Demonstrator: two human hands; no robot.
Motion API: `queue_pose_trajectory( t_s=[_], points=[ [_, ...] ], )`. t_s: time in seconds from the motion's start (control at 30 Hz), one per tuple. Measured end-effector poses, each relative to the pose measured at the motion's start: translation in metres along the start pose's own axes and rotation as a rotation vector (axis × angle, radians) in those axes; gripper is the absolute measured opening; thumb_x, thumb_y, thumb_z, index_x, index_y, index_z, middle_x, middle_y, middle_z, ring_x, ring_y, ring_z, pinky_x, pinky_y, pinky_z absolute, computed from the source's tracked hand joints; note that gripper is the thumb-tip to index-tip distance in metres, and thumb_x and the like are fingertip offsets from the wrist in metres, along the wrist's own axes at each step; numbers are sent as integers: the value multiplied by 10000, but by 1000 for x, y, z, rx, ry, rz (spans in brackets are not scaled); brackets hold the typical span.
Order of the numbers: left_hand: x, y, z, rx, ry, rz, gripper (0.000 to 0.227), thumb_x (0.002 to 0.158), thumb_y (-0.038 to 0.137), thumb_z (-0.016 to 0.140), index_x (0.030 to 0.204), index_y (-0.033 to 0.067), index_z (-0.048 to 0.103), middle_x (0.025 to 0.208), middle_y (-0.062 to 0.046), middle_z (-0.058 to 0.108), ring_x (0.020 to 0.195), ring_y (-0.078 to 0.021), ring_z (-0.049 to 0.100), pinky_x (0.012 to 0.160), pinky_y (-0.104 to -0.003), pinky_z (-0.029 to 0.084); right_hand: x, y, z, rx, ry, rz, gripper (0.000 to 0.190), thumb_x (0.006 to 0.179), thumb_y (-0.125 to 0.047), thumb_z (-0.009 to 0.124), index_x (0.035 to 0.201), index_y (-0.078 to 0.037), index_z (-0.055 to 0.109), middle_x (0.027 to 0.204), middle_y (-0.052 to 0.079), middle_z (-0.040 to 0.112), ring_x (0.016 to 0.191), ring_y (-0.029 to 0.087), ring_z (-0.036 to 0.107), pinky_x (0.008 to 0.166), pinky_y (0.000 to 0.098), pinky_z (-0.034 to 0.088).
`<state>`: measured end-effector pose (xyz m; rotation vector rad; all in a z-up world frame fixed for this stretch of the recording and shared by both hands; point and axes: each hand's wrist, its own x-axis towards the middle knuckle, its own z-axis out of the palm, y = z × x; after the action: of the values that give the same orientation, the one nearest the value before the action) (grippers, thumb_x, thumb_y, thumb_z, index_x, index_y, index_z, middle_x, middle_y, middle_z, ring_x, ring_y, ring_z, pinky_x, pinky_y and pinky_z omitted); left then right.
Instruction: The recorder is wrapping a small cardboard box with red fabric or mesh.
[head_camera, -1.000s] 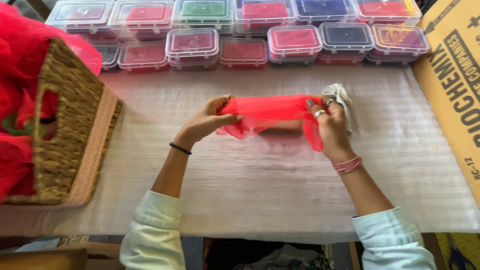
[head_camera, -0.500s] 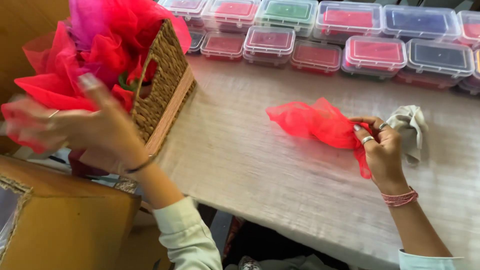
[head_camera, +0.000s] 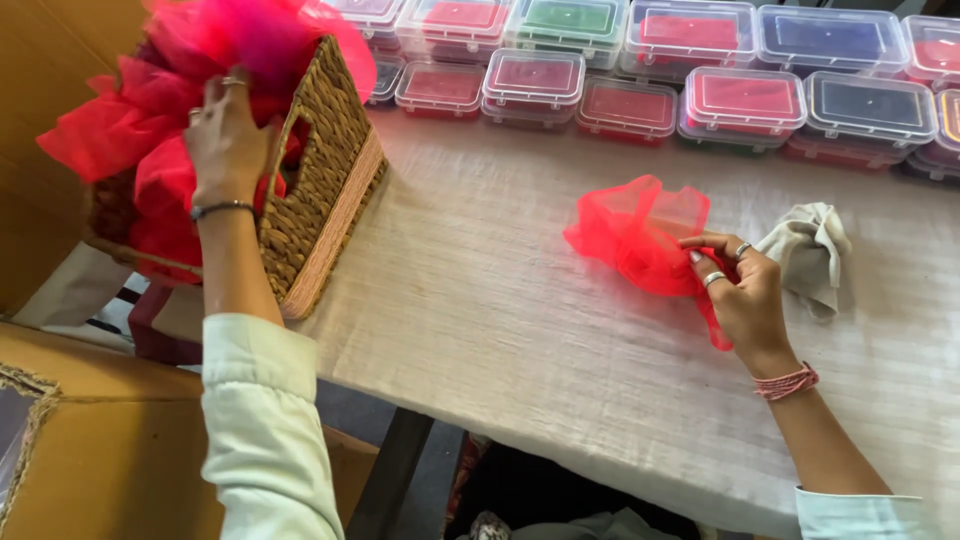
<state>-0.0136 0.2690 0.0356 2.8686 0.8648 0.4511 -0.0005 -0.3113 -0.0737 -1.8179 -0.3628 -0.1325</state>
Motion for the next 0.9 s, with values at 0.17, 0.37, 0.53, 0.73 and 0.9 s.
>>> queue_pose_trajectory(
  t_s=[0.17,0.37,0.53,0.73,0.9],
  points=[
    [54,-68,38,-99,-79,-20,550,992,353,583,1473,86,589,1473,-259,592,1338,-433,574,1129,-516,454,-3,-7,4,-39,-17,46,178,1019,-47,598,1135,-12,729,801,-53,632,700,-3,504,596,174,413],
    [110,-130,98,-223,-154,-192,679,987,514,585,1392,-28,541,1307,-351,625,1183,-493,615,1016,-565,477,-4,-5,4,-129,-55,46,189,982,-31,603,1106,-40,746,679,-41,543,592,22,418,519,220,338],
    [88,-141,118,-153,197,-17,652,985,179,460,1609,53,320,1523,-306,417,1011,-575,594,840,-659,464,-10,-5,10,-135,-108,78,178,963,-43,619,1080,-53,752,638,-56,536,570,27,424,505,221,342],
    [70,-130,80,337,119,219,799,788,217,684,1536,76,438,1484,-187,461,1310,-485,439,1075,-663,319,-11,-9,11,-506,-81,-294,205,929,-145,725,1087,-15,729,935,125,682,803,241,656,723,364,522],
    [60,-113,53,-226,-19,141,577,1150,535,480,1368,13,594,1420,-293,502,1282,-519,462,1077,-574,373,13,-50,-2,-761,-252,-446,325,767,-283,847,996,-61,785,924,175,687,901,365,646,789,463,529]
  ],
)
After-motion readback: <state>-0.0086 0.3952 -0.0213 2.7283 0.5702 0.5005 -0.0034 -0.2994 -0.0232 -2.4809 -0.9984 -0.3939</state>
